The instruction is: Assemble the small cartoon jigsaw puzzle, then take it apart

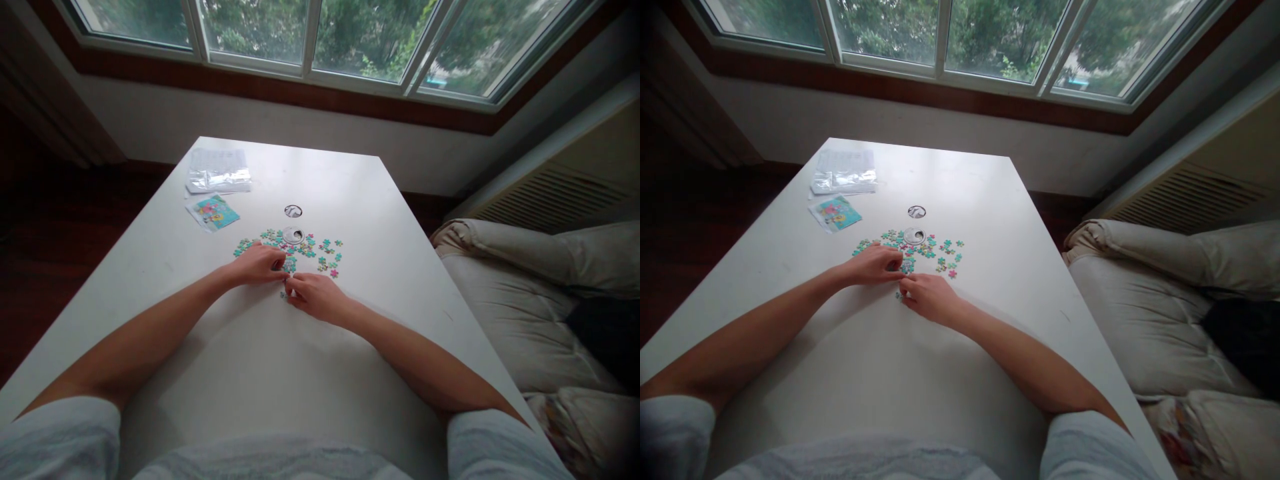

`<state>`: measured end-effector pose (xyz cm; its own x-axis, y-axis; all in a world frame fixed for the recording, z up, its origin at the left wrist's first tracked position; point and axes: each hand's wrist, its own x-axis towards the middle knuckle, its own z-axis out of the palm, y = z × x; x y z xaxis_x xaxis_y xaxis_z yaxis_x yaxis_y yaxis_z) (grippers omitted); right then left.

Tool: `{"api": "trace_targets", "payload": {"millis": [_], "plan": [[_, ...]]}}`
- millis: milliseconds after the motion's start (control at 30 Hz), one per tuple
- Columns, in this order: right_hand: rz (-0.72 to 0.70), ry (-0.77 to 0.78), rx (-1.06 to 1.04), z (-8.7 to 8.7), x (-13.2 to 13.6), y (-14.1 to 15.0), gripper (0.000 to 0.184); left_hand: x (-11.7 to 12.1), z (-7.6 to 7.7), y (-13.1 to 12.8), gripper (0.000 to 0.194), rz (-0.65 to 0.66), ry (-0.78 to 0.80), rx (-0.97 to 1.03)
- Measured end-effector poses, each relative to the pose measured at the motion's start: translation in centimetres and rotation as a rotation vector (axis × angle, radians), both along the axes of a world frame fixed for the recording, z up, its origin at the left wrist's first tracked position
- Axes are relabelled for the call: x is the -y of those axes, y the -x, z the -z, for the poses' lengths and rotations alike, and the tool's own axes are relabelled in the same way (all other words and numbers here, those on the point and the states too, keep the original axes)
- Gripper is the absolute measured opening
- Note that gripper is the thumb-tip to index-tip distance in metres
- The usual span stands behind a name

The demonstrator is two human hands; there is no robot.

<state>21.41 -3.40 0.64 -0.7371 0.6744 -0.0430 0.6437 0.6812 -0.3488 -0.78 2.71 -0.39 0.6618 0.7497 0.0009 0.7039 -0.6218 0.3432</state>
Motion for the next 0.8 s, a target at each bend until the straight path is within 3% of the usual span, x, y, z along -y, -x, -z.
{"api": "trace_targets", "payload": {"millis": [233, 800], "plan": [[0.019, 0.004, -0.034, 0.25, 0.33, 0.18, 0.016, -0.35, 0.33, 0.12, 0.034, 0.022, 0.005, -0.01], [0.082, 0.01, -0.057, 0.36, 0.97, 0.65, 0.008, -0.29, -0.14, -0.01, 0.03, -0.009, 0.025, 0.003]]}}
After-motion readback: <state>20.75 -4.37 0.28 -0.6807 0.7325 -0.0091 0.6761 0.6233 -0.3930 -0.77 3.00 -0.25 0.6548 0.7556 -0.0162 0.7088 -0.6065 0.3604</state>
